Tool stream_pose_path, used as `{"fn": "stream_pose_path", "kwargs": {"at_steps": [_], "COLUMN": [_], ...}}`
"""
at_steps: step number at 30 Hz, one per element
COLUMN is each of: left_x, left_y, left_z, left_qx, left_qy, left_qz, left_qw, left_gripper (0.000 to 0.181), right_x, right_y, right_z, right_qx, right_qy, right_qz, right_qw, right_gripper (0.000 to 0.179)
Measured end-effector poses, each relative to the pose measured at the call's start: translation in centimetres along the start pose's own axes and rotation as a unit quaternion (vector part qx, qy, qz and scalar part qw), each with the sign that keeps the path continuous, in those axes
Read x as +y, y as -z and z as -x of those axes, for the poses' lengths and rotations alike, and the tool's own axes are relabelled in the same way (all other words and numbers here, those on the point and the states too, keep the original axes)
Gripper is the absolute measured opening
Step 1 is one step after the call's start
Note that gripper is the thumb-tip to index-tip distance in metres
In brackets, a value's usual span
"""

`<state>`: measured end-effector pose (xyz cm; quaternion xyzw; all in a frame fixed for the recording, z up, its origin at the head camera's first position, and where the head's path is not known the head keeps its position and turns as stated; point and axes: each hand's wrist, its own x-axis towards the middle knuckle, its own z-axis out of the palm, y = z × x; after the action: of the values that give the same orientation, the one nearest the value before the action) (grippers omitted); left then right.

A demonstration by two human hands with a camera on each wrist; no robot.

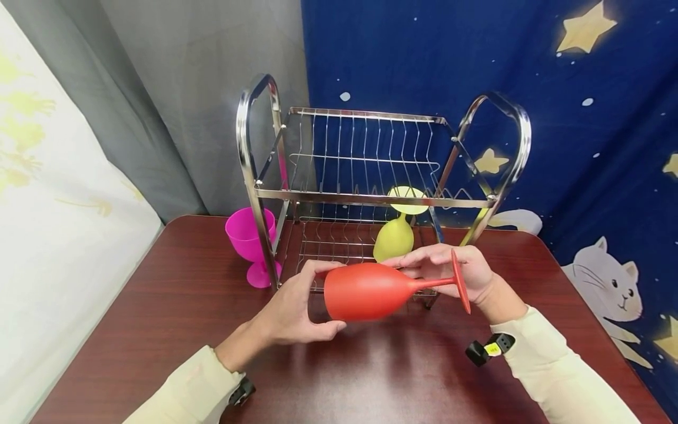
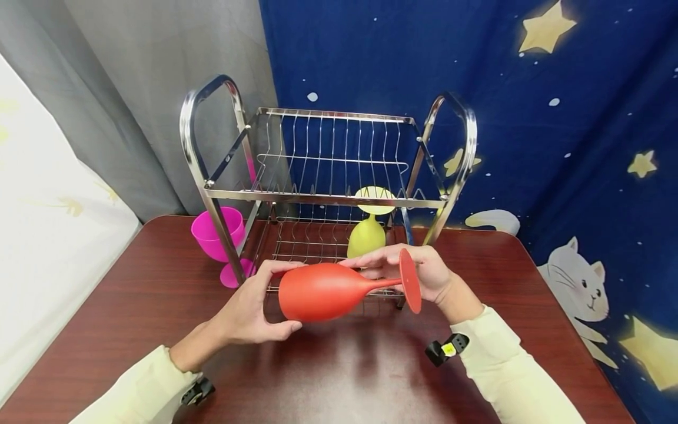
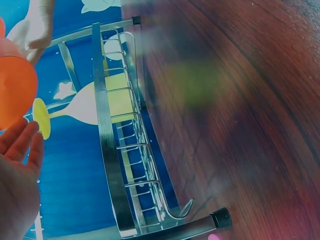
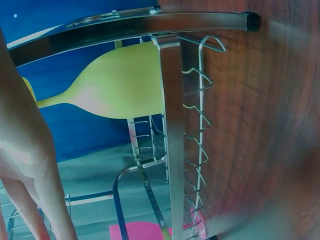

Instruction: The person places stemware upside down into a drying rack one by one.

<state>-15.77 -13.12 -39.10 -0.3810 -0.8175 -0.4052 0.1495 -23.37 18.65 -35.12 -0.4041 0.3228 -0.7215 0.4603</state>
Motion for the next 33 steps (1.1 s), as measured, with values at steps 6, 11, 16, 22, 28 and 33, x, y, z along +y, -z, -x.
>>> {"fn": "stream_pose_path", "kwargs": {"at_steps": [6, 11, 16, 22, 28, 33], "left_x": [0.0, 0.0, -0.1, 0.1, 0.2, 0.2], "left_y": [0.0, 0.0, 0.0, 0.0, 0.0, 0.0], "left_z": [-0.1, -0.1, 0.1, 0.1, -0.1, -0.2], "left_qx": [0.006, 0.009, 0.007, 0.001, -0.005, -0.010], "left_qy": [0.009, 0.015, 0.022, 0.040, 0.055, 0.061], "left_qz": [0.002, 0.002, 0.000, 0.006, 0.014, 0.016], "left_qw": [0.9999, 0.9998, 0.9997, 0.9992, 0.9983, 0.9980], "left_gripper": [0.083, 0.081, 0.081, 0.083, 0.084, 0.088], "right_x": [0.6, 1.0, 1.2, 1.0, 0.8, 0.5], "right_y": [-0.7, -0.6, -0.3, -0.5, -1.2, -1.8], "right_z": [-0.2, -0.9, -1.6, -1.5, -1.5, -1.7], "right_qx": [0.063, 0.041, -0.001, -0.001, 0.034, 0.055], "right_qy": [-0.006, 0.007, 0.046, 0.080, 0.104, 0.120], "right_qz": [0.130, 0.183, 0.206, 0.175, 0.181, 0.201], "right_qw": [0.9894, 0.9823, 0.9775, 0.9814, 0.9773, 0.9706], "right_gripper": [0.044, 0.053, 0.049, 0.042, 0.039, 0.040]}}
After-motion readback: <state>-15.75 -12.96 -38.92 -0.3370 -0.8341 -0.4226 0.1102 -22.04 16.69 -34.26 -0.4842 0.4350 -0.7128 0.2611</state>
